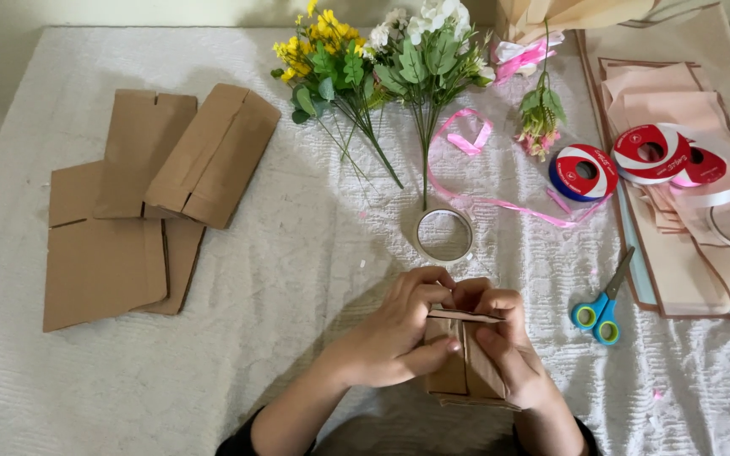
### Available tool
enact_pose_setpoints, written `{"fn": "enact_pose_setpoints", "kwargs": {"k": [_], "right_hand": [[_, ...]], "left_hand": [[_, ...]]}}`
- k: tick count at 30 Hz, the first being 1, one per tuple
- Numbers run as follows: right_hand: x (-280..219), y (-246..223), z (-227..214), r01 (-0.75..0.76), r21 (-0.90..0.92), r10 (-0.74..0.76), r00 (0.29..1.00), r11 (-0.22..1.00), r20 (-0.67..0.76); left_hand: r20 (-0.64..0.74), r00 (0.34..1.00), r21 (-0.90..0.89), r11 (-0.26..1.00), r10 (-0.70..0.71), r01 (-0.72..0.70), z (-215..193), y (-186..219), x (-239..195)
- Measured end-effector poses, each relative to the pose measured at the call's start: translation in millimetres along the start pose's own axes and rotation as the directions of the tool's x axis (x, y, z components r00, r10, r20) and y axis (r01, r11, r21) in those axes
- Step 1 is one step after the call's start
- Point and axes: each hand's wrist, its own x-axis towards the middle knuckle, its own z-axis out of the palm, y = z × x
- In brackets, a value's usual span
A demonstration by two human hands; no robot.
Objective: The person assembles a small cardboard box by folding the flaps and securing them with clear adhesive tape. They use scissors to cut the tape and press the edges to ensure the box is sealed. The task is performed on a table with other crafting materials visible.
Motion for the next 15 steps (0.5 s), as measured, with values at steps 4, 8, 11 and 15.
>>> {"fn": "enact_pose_setpoints", "kwargs": {"k": [4,8,11,15], "right_hand": [[-0.2,1.4,-0.3,0.004,0.003,-0.004,1.0,1.0,0.006],[-2.9,2.3,1.0,-0.012,0.056,0.012,1.0,0.998,-0.002],[0.6,-0.7,1.3,-0.008,0.012,0.008,1.0,1.0,0.014],[4.0,2.3,-1.2,0.042,-0.018,-0.041,0.998,0.999,0.039]], "left_hand": [[0.004,1.0,0.002,1.0,0.01,-0.01,-2.4,1.0,1.8],[0.006,1.0,0.023,1.0,-0.003,0.003,-1.0,0.4,-1.6],[0.004,1.0,0.033,0.999,-0.002,0.002,-1.0,-0.9,-1.1],[0.08,0.995,-0.056,0.996,-0.066,0.071,-0.3,-3.6,-0.7]]}}
